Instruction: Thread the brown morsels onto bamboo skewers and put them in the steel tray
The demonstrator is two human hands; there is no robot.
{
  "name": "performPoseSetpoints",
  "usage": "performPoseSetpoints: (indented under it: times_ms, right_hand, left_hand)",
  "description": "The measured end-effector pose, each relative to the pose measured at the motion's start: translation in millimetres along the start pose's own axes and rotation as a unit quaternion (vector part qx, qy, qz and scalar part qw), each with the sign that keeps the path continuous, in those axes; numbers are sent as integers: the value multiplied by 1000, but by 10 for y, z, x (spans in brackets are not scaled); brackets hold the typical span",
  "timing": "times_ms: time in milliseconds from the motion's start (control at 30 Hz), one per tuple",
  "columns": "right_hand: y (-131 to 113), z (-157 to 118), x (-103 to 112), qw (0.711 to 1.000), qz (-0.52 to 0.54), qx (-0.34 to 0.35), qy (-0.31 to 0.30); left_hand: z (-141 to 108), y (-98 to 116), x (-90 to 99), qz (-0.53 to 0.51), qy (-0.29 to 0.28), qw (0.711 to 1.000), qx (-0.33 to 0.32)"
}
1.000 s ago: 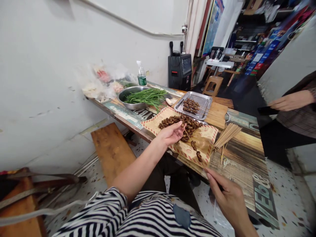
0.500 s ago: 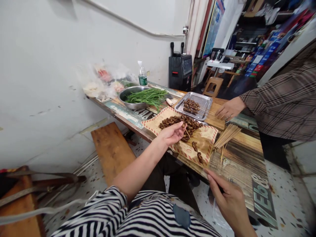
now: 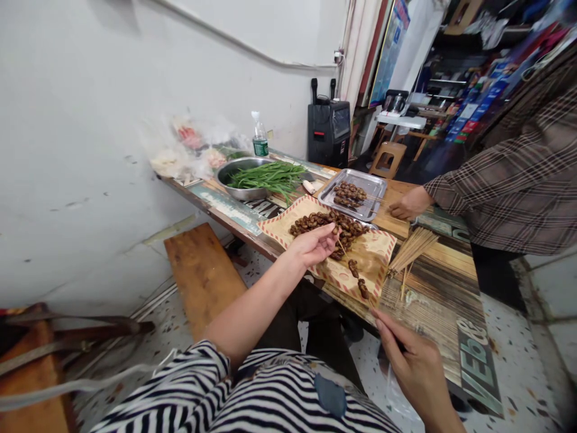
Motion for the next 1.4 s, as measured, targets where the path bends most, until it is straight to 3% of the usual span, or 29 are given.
performPoseSetpoints:
  times_ms: [1400]
  right_hand:
    - [8, -52, 72, 1000, -7, -3, 5]
  left_hand:
    - [19, -37, -5, 21, 2, 1000, -19]
Point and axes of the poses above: each hand's wrist, its own z-axis towards the middle knuckle, its own x-axis out of the back of the hand, y = z × x, the point moved 7 cm from there along z, towards the middle knuckle, and after that the axes turned 12 degrees about y, right-handed, at the moved point
